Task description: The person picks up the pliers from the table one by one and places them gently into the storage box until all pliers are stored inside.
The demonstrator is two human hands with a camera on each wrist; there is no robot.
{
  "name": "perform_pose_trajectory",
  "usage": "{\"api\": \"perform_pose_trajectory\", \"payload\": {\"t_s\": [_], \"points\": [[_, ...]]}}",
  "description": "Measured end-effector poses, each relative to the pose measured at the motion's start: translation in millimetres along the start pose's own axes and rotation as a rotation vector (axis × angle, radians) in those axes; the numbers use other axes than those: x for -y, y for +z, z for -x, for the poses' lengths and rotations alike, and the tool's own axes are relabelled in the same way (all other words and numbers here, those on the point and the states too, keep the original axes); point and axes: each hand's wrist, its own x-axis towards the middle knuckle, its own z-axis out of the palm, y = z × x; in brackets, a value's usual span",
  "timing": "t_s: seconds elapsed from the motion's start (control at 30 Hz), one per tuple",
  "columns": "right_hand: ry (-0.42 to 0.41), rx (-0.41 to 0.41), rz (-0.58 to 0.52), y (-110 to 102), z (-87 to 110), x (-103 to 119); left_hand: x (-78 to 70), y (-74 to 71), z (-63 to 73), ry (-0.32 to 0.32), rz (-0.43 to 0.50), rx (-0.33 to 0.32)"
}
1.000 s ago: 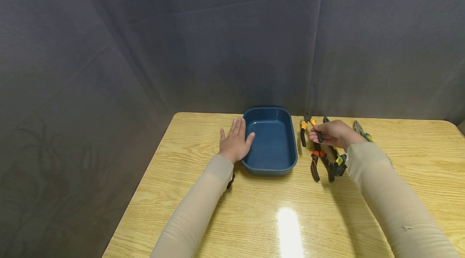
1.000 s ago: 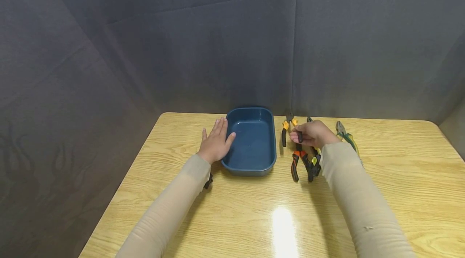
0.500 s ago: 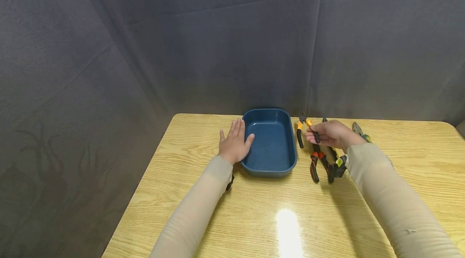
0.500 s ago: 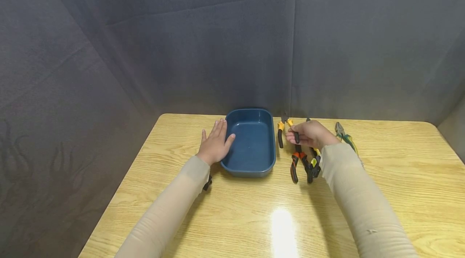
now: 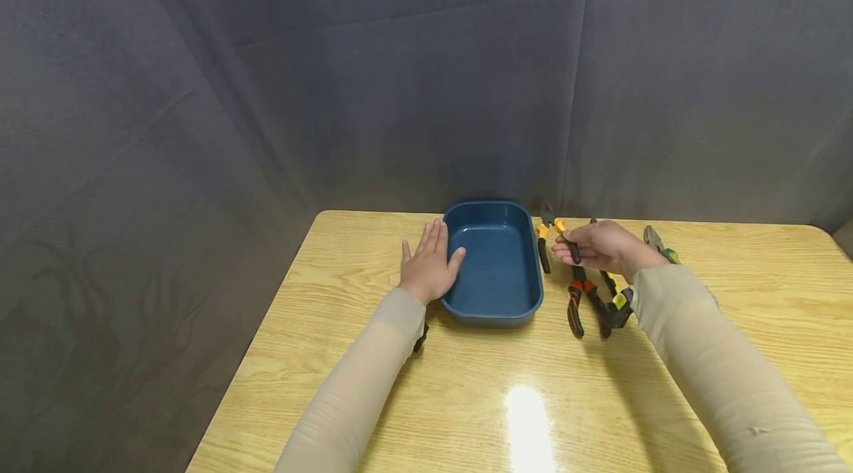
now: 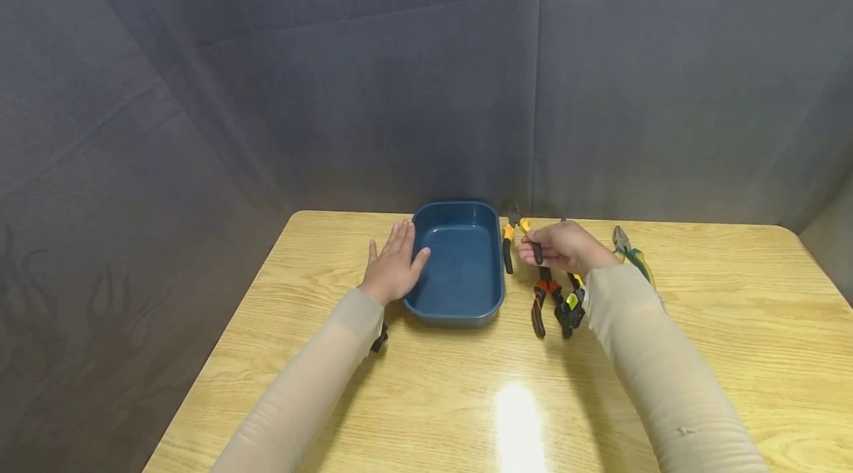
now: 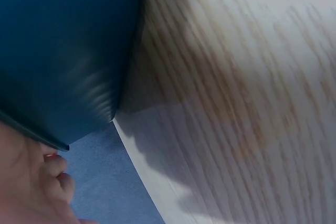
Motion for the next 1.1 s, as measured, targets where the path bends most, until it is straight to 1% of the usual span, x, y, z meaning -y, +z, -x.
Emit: {"api": "perform_pose_trajectory", "payload": {"t_s": [0.23, 0.43, 0.77, 0.93, 1.1], "points": [[-0.023, 0.028, 0.011, 4.6, -0.1, 3.2, 0.4, -0.3, 0.7, 0.003, 0.001, 0.002], [-0.023, 0.023, 0.007, 13.6, 0.0, 6.8, -0.9, -1.2, 0.1, 0.013, -0.003, -0.013], [-0.028, 0.026, 0.019, 28.7, -1.1, 10.7, -3.7, -4.0, 3.2, 0.002, 0.008, 0.001], [-0.025, 0.027, 0.009, 32.0, -3.1, 10.2, -6.2, -4.6, 5.0, 0.001, 0.01, -0.008], [-0.032, 0.031, -0.002, 35.4, -3.9, 9.4, -6.5, -2.3, 3.6, -0.001, 0.012, -0.019]]}}
